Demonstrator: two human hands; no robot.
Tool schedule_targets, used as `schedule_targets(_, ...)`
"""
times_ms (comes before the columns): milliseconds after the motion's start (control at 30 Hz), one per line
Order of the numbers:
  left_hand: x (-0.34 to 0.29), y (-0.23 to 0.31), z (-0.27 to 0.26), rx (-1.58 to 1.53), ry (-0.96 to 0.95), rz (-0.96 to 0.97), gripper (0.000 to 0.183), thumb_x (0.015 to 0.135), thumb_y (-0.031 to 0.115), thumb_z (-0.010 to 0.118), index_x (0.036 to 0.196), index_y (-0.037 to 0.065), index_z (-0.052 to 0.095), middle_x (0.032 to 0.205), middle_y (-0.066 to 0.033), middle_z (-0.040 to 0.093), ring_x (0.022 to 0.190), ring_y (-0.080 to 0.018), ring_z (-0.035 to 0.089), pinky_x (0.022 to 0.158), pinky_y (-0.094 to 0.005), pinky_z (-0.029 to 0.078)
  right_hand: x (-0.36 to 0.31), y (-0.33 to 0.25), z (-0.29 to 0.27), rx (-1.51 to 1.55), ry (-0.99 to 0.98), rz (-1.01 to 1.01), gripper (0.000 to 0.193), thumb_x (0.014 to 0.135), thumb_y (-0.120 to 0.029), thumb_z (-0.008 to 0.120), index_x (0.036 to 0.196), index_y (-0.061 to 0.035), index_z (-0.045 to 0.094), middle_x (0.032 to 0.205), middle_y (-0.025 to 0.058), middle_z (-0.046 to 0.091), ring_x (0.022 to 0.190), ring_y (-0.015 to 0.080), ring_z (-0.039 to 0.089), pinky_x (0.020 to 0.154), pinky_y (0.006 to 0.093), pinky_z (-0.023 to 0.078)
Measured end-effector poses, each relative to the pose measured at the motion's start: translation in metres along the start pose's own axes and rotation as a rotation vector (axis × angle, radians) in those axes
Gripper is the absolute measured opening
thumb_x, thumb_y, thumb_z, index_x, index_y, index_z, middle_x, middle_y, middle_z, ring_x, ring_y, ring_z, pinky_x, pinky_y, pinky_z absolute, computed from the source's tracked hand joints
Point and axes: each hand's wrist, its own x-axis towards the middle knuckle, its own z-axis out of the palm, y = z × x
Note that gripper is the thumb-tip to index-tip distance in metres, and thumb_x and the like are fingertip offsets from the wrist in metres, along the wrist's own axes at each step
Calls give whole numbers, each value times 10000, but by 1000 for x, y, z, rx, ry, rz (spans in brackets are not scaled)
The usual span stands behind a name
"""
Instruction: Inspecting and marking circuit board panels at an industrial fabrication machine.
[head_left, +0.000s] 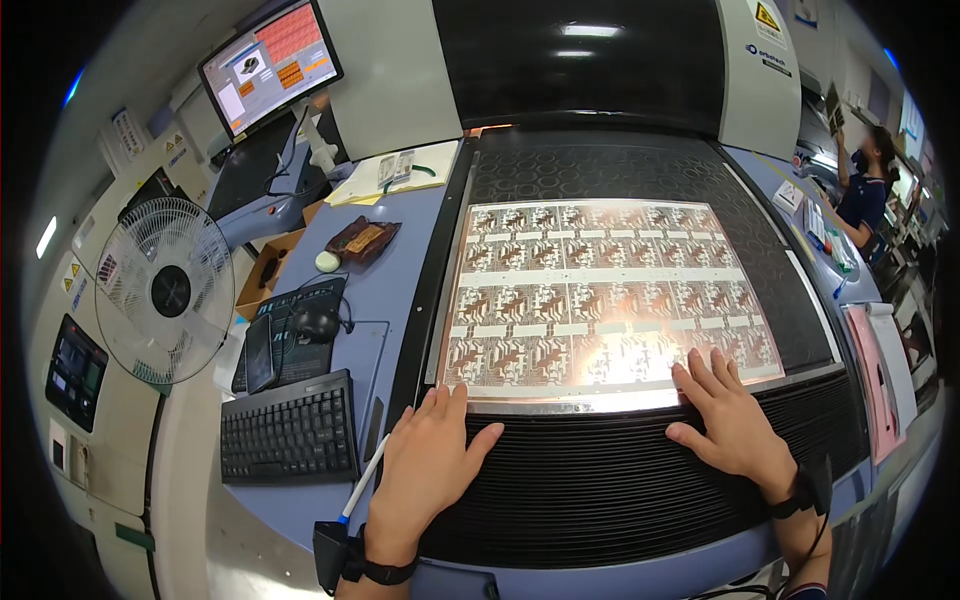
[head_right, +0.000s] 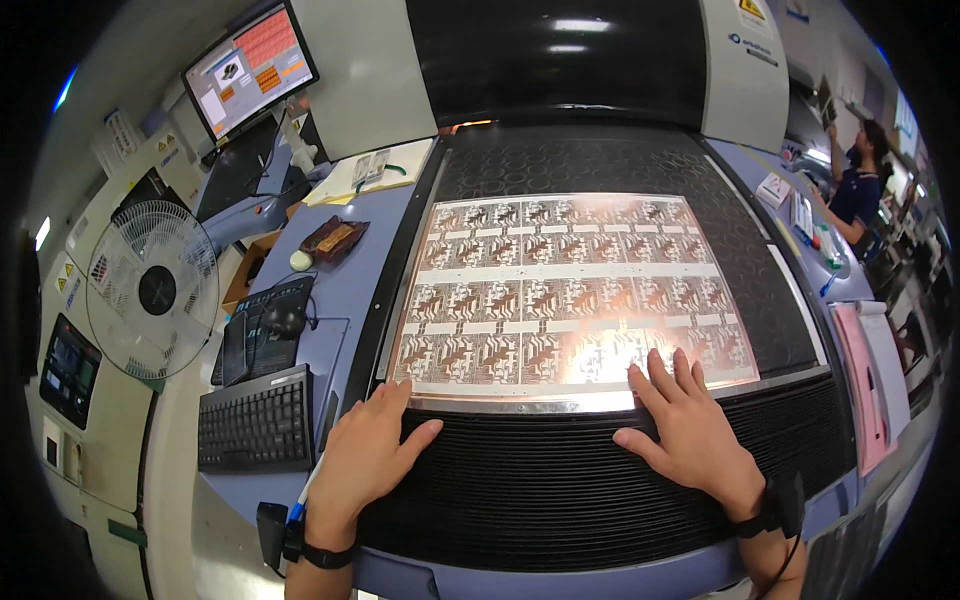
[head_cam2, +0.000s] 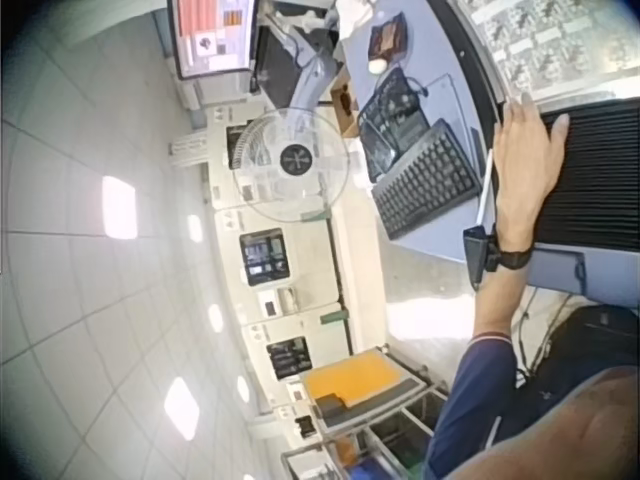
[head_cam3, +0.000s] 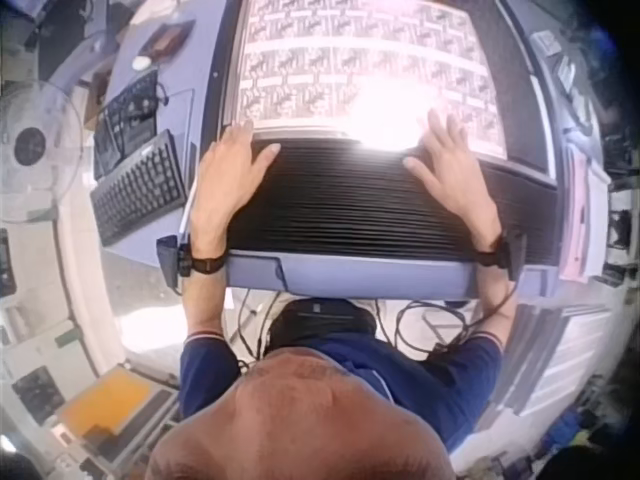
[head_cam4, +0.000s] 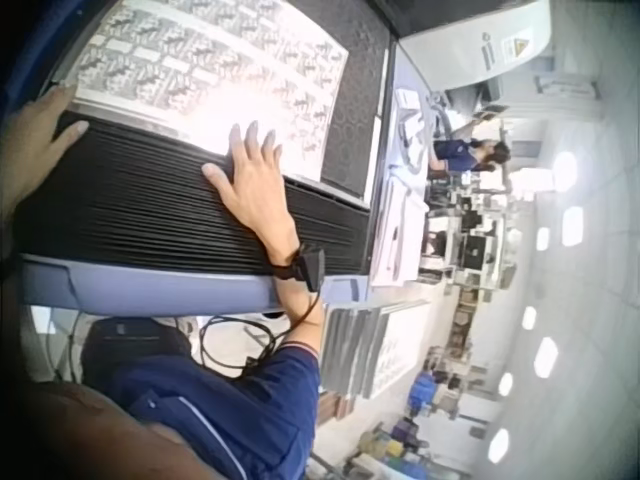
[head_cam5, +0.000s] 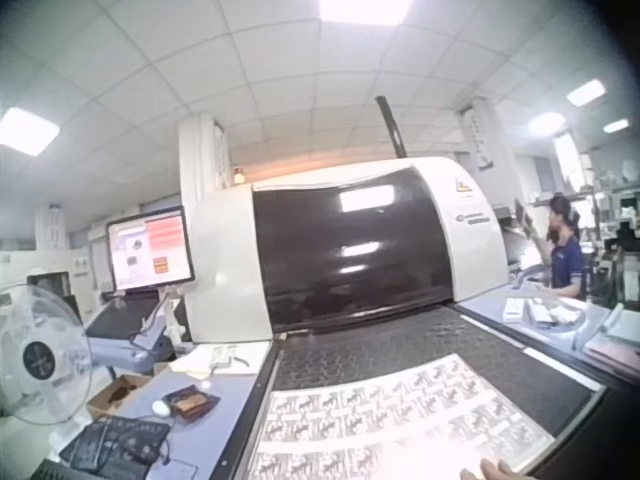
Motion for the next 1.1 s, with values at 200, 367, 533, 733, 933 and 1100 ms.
schedule_targets(200, 1, 1, 2, -16, 13, 6, 594, 972, 390, 665, 1334, -68, 552, 1262, -286, 634, 1078, -474, 651, 916, -515, 531, 0, 1, 3, -7, 4, -5, 775, 984, -544, 594, 1488, 30, 463, 1521, 359, 422, 1419, 630, 318, 1198, 603, 279)
schedule_targets(367, -1, -1, 5, -13, 19, 32, 611, 975, 404, 662, 1327, -83, 554, 1216, -285, 640, 1071, -452, 662, 907, -498, 544, -2, 0, -3, 29, 22, -5, 712, 994, -485, 605, 1484, 16, 476, 1522, 339, 437, 1418, 620, 330, 1194, 592, 295)
schedule_targets(533, 0, -2, 9, -3, 37, 46, 623, 979, 422, 655, 1322, -89, 556, 1174, -283, 649, 1063, -439, 668, 895, -486, 554, 0, 2, -3, 40, 30, -15, 634, 1002, -408, 618, 1486, -19, 488, 1528, 318, 443, 1416, 610, 341, 1187, 586, 313)
schedule_targets(733, 3, -1, 3, -66, -3, 14, 629, 984, 434, 643, 1322, -89, 557, 1142, -302, 658, 1080, -440, 668, 897, -488, 557, -3, 1, -2, 48, 47, 17, 572, 1015, -364, 605, 1480, -46, 506, 1528, 299, 456, 1419, 592, 354, 1183, 574, 327)
schedule_targets(933, -3, -6, 6, -60, -5, 15, 592, 990, 448, 625, 1273, -70, 584, 1200, -325, 654, 1086, -450, 672, 912, -508, 546, -2, 1, 0, 38, 45, 15, 573, 1015, -361, 606, 1482, -44, 504, 1525, 299, 461, 1426, 589, 348, 1186, 564, 332)
schedule_targets(1100, 3, -7, -6, -156, -113, -32, 549, 991, 433, 621, 1248, -51, 601, 1183, -289, 677, 1088, -428, 678, 926, -500, 543, -3, -4, -4, 9, -10, 29, 640, 1002, -398, 625, 1487, -7, 482, 1533, 328, 434, 1420, 603, 347, 1179, 560, 346)
